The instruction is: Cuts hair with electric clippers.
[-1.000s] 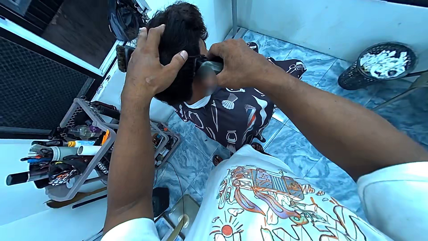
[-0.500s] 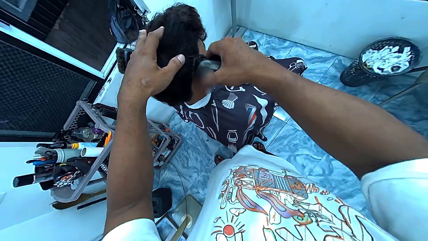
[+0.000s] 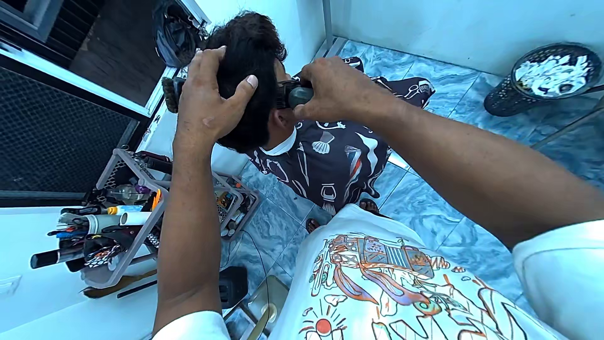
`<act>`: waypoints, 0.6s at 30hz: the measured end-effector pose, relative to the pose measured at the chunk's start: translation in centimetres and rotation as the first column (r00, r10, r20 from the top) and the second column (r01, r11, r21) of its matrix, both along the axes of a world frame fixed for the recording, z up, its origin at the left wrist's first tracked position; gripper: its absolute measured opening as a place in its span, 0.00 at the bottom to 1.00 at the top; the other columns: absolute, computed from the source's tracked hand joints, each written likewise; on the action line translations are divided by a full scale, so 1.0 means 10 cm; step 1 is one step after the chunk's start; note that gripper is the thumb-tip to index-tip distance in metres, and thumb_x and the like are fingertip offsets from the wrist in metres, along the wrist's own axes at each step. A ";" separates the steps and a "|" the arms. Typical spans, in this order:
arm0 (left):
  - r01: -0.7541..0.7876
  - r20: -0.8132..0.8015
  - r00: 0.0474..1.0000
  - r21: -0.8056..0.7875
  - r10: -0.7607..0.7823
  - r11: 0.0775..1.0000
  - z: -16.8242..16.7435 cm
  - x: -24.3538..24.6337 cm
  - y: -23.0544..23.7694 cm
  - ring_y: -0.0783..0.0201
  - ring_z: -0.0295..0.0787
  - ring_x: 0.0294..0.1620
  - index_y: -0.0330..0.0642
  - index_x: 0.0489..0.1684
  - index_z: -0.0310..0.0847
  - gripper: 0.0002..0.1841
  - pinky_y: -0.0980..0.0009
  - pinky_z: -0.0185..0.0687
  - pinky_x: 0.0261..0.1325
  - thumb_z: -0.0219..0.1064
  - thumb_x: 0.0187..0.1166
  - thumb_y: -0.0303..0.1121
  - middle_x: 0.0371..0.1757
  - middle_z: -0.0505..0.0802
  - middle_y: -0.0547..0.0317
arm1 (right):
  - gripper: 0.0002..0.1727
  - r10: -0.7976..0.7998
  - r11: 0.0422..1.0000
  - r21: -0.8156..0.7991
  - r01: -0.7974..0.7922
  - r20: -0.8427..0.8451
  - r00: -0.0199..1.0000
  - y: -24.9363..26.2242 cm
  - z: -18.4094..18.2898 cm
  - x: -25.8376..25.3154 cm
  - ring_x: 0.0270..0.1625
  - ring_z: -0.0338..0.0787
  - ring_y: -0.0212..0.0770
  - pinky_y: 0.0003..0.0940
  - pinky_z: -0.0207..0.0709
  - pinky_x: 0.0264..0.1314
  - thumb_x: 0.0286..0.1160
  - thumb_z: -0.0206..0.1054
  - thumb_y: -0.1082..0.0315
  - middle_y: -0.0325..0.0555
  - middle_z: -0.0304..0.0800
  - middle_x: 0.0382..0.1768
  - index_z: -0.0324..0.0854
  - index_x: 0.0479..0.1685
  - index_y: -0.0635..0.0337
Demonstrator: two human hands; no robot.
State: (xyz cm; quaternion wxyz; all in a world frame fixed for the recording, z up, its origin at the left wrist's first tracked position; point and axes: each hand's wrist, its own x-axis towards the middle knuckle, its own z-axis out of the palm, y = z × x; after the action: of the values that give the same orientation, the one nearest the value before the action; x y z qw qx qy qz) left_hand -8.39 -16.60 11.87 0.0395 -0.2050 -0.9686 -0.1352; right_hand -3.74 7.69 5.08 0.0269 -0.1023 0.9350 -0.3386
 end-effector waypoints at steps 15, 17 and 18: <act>0.019 -0.015 1.000 -0.023 -0.020 1.000 -0.02 0.00 -0.01 0.63 0.68 0.88 0.59 0.83 0.71 0.38 0.54 0.66 0.87 0.62 0.76 0.68 0.83 0.79 0.59 | 0.22 0.128 0.972 -0.195 -0.131 -0.027 0.991 -0.05 0.16 0.00 0.35 0.87 0.37 0.45 0.81 0.38 0.59 0.78 0.43 0.39 0.87 0.32 0.86 0.39 0.52; 0.025 -0.013 1.000 -0.013 -0.025 1.000 -0.01 -0.01 -0.01 0.62 0.67 0.88 0.58 0.83 0.71 0.38 0.53 0.65 0.87 0.62 0.76 0.68 0.83 0.79 0.59 | 0.21 0.132 0.972 -0.194 -0.134 -0.022 0.991 -0.05 0.20 0.02 0.34 0.86 0.37 0.43 0.80 0.37 0.61 0.79 0.46 0.39 0.86 0.32 0.86 0.39 0.53; 0.021 -0.005 1.000 -0.009 -0.021 1.000 -0.01 0.00 -0.02 0.62 0.67 0.88 0.59 0.84 0.71 0.39 0.52 0.65 0.87 0.62 0.75 0.69 0.83 0.78 0.59 | 0.21 0.107 0.987 -0.124 -0.106 0.001 0.994 -0.03 0.20 0.04 0.35 0.86 0.41 0.48 0.80 0.37 0.61 0.78 0.47 0.42 0.86 0.32 0.85 0.39 0.54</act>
State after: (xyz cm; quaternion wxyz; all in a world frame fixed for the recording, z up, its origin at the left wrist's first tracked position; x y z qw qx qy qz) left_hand -8.42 -16.81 11.73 0.0396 -0.2158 -0.9668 -0.1308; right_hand -3.34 7.34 7.09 0.0421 -0.1524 0.9051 -0.3946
